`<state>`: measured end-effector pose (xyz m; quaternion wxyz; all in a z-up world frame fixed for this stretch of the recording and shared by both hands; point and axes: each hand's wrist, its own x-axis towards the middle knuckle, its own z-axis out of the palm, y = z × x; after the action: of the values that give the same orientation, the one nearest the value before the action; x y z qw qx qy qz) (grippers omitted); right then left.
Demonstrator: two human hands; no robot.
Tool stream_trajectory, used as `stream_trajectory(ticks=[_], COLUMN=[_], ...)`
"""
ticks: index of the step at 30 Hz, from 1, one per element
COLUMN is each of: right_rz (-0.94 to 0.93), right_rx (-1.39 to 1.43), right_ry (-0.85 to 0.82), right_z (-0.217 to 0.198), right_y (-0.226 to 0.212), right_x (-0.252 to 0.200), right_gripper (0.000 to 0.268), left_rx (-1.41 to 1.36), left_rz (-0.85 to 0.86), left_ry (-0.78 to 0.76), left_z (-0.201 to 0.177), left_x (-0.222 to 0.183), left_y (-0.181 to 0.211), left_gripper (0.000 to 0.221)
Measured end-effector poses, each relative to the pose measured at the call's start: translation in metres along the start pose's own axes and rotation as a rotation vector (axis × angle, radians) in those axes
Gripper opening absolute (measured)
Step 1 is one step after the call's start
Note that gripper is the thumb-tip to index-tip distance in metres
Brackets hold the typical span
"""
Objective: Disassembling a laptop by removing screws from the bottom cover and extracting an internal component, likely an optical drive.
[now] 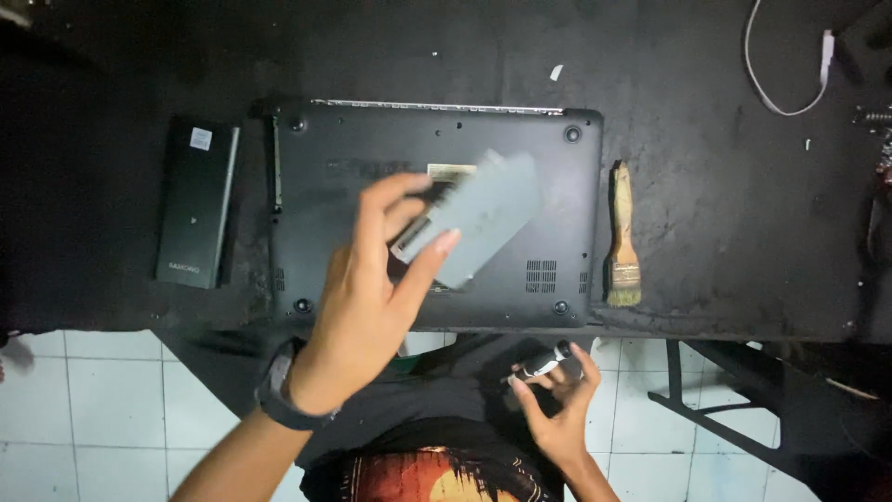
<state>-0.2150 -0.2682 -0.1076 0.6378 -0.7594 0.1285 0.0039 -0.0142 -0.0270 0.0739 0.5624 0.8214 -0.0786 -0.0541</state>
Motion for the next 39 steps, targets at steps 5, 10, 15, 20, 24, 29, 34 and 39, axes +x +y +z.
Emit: stream_trajectory(ticks=[5, 10, 15, 20, 24, 29, 34, 39], right_rz=[-0.208, -0.529, -0.436, -0.506, -0.655, -0.579, -0.453, -0.653], right_rx=[-0.033, -0.019, 0.08, 0.238, -0.008, 0.015, -0.097, 0.023], right_ry=[0.098, 0.18, -0.168, -0.078, 0.231, 0.138, 0.067, 0.25], right_z=[-0.02, -0.031, -0.075, -0.047, 0.015, 0.003, 0.004, 0.018], right_y=[-0.054, -0.167, -0.153, -0.121, -0.188, -0.161, -0.171, -0.189], right_x=[0.01, 0.063, 0.091, 0.094, 0.112, 0.105, 0.108, 0.114], right_gripper=[0.09, 0.087, 0.042, 0.027, 0.015, 0.029, 0.053, 0.026], left_rx=[0.039, -0.025, -0.181, -0.179, -0.202, -0.183, -0.182, -0.17], left_rz=[0.292, 0.314, 0.416, 0.423, 0.416, 0.418, 0.411, 0.407], left_ry=[-0.002, -0.083, -0.15, -0.15, -0.17, -0.161, -0.149, -0.157], left_z=[0.013, 0.029, 0.042, 0.043, 0.04, 0.042, 0.041, 0.04], left_x=[-0.007, -0.014, -0.011, -0.008, -0.004, -0.006, -0.006, -0.006], left_y=[0.0, -0.012, -0.019, -0.018, -0.017, -0.021, -0.022, -0.021], left_gripper=[0.024, 0.023, 0.033, 0.027, 0.024, 0.028, 0.029, 0.029])
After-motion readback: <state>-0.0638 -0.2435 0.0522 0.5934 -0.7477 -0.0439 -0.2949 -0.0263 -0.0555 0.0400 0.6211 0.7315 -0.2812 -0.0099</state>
